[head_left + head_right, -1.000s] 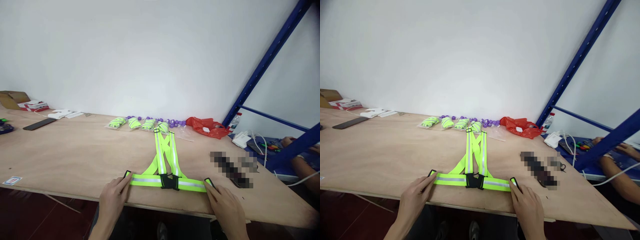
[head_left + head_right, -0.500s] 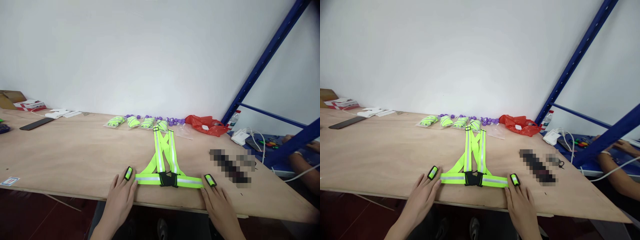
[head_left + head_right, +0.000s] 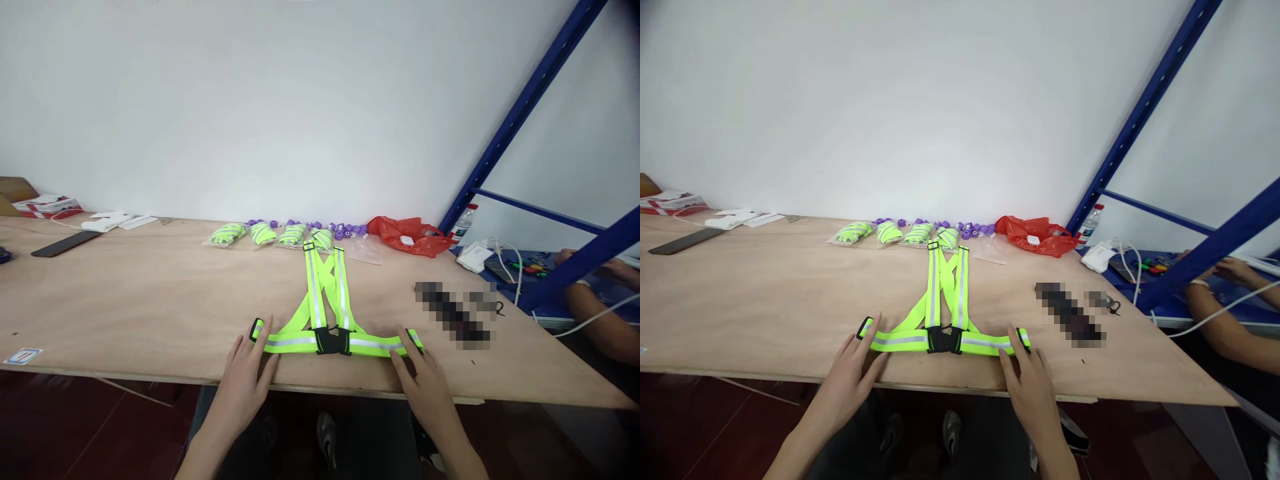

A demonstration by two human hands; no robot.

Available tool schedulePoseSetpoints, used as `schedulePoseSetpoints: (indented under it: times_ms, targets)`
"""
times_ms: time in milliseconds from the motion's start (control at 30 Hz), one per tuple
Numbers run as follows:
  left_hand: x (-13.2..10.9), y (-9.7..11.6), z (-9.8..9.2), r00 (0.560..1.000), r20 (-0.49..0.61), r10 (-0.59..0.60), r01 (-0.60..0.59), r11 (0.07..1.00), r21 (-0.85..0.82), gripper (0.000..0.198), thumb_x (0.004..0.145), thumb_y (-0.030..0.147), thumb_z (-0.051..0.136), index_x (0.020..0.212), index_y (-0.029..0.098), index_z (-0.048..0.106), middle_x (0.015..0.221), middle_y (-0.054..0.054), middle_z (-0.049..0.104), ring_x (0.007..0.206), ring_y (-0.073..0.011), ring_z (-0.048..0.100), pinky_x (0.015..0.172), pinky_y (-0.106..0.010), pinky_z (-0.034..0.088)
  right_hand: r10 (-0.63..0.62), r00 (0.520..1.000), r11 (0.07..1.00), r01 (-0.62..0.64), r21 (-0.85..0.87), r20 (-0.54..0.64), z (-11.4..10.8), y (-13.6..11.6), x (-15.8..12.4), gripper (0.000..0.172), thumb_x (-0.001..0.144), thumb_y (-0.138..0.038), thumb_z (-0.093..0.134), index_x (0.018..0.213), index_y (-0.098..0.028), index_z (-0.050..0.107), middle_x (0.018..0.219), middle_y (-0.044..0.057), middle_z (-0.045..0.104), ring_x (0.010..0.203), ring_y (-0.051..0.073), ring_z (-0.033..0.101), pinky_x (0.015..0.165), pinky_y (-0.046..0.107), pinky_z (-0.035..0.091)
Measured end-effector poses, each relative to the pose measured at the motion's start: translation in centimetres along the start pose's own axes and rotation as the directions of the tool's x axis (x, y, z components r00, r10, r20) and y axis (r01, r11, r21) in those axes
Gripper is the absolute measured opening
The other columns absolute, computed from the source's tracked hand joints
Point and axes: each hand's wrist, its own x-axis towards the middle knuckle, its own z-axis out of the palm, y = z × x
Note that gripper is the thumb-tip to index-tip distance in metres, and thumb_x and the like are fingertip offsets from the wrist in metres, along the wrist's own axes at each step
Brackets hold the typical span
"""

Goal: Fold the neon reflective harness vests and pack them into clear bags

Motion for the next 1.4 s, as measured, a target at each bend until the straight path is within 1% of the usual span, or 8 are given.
schedulePoseSetpoints:
  times_ms: [200, 400, 533, 800, 1033, 1133, 1233, 1400]
  targets:
    - [-0.2, -0.4, 0.5, 0.999, -0.031, 0.043, -0.041, 0.998, 0.056, 0.063, 0.102, 0.036, 0.04, 0.159, 0.031, 0.015, 0.151, -0.01, 0.047, 0.138, -0.0304, 0.044, 0.112, -0.053, 0.038, 0.056, 0.998, 0.998, -0.056, -0.009, -0.021, -0.1, -0.3, -0.6, 0.07, 0.099, -0.051, 0.038, 0.159, -0.024, 0.015, 0.126, 0.012, 0.066, 0.113, 0.032, 0.062, 0.093, 0.047, 0.05]
    - [-0.3, -0.5, 0.7, 0.998, -0.055, 0.044, -0.039, 0.995, 0.089, 0.059, 0.101, 0.038, 0.04, 0.158, 0.027, 0.024, 0.147, -0.011, 0.052, 0.136, -0.0302, 0.047, 0.113, -0.051, 0.037, -0.041, 0.998, 0.997, 0.038, -0.067, -0.044, 0.0, 1.0, -0.8, 0.051, 0.101, -0.05, 0.034, 0.143, -0.028, 0.051, 0.102, 0.01, 0.071, 0.095, 0.029, 0.065, 0.082, 0.043, 0.053]
    - [-0.2, -0.2, 0.6, 0.998, -0.059, 0.015, -0.009, 0.996, 0.094, 0.059, 0.101, 0.038, 0.04, 0.157, 0.025, 0.028, 0.138, -0.012, 0.059, 0.129, -0.0307, 0.053, 0.109, -0.05, 0.041, -0.081, 0.98, 0.995, 0.068, -0.071, -0.184, 0.0, 1.1, -0.5, 0.046, 0.101, -0.047, 0.039, 0.128, -0.022, 0.067, 0.08, 0.009, 0.068, 0.073, 0.024, 0.064, 0.069, 0.034, 0.051]
    - [0.3, -0.3, 0.5, 0.991, -0.083, -0.107, 0.109, 0.994, 0.021, 0.049, 0.104, 0.034, 0.025, 0.141, 0.021, 0.055, 0.107, -0.008, 0.075, 0.119, -0.0247, 0.062, 0.115, -0.048, 0.036, -0.058, 0.957, 0.992, 0.022, -0.126, -0.285, -0.6, 0.7, 0.4, 0.045, 0.099, -0.042, 0.04, 0.107, -0.017, 0.078, 0.071, 0.009, 0.071, 0.064, 0.021, 0.064, 0.06, 0.03, 0.047]
    - [0.4, -0.3, 0.6, 0.993, -0.082, -0.083, 0.09, 0.992, 0.084, 0.047, 0.103, 0.031, 0.028, 0.137, 0.022, 0.058, 0.134, -0.009, 0.065, 0.131, -0.0236, 0.054, 0.117, -0.05, 0.032, -0.159, 0.949, 0.971, 0.101, -0.215, -0.273, -0.8, 0.7, 0.5, 0.04, 0.1, -0.032, 0.04, 0.115, -0.021, 0.075, 0.069, 0.008, 0.069, 0.066, 0.021, 0.064, 0.077, 0.034, 0.052]
    - [0.2, -0.2, 0.7, 0.996, -0.072, -0.053, 0.061, 0.991, 0.118, 0.046, 0.103, 0.03, 0.029, 0.139, 0.022, 0.056, 0.139, -0.008, 0.061, 0.136, -0.0236, 0.049, 0.118, -0.051, 0.031, -0.149, 0.949, 0.97, 0.086, -0.229, -0.277, -1.7, -0.5, 1.5, 0.044, 0.1, -0.031, 0.041, 0.137, -0.018, 0.06, 0.079, 0.009, 0.073, 0.077, 0.024, 0.067, 0.093, 0.042, 0.051]
    - [0.0, -0.2, 0.7, 0.997, -0.071, -0.035, 0.044, 0.991, 0.13, 0.046, 0.104, 0.03, 0.029, 0.141, 0.023, 0.055, 0.139, -0.007, 0.061, 0.139, -0.0243, 0.046, 0.117, -0.051, 0.032, -0.072, 0.942, 0.983, 0.012, -0.181, -0.328, -2.5, -2.3, 3.0, 0.06, 0.097, -0.038, 0.047, 0.149, -0.01, 0.041, 0.092, 0.014, 0.076, 0.091, 0.029, 0.069, 0.09, 0.042, 0.053]
    - [0.0, -0.2, 0.7, 0.997, -0.079, -0.012, 0.023, 0.991, 0.133, 0.047, 0.103, 0.029, 0.029, 0.143, 0.023, 0.052, 0.14, -0.007, 0.06, 0.139, -0.0256, 0.046, 0.117, -0.053, 0.032, -0.339, 0.887, 0.94, 0.302, -0.161, -0.315, -1.4, -7.3, 4.3, 0.028, 0.099, -0.027, 0.047, 0.118, -0.022, 0.066, 0.106, 0.008, 0.076, 0.098, 0.024, 0.069, 0.1, 0.041, 0.046]
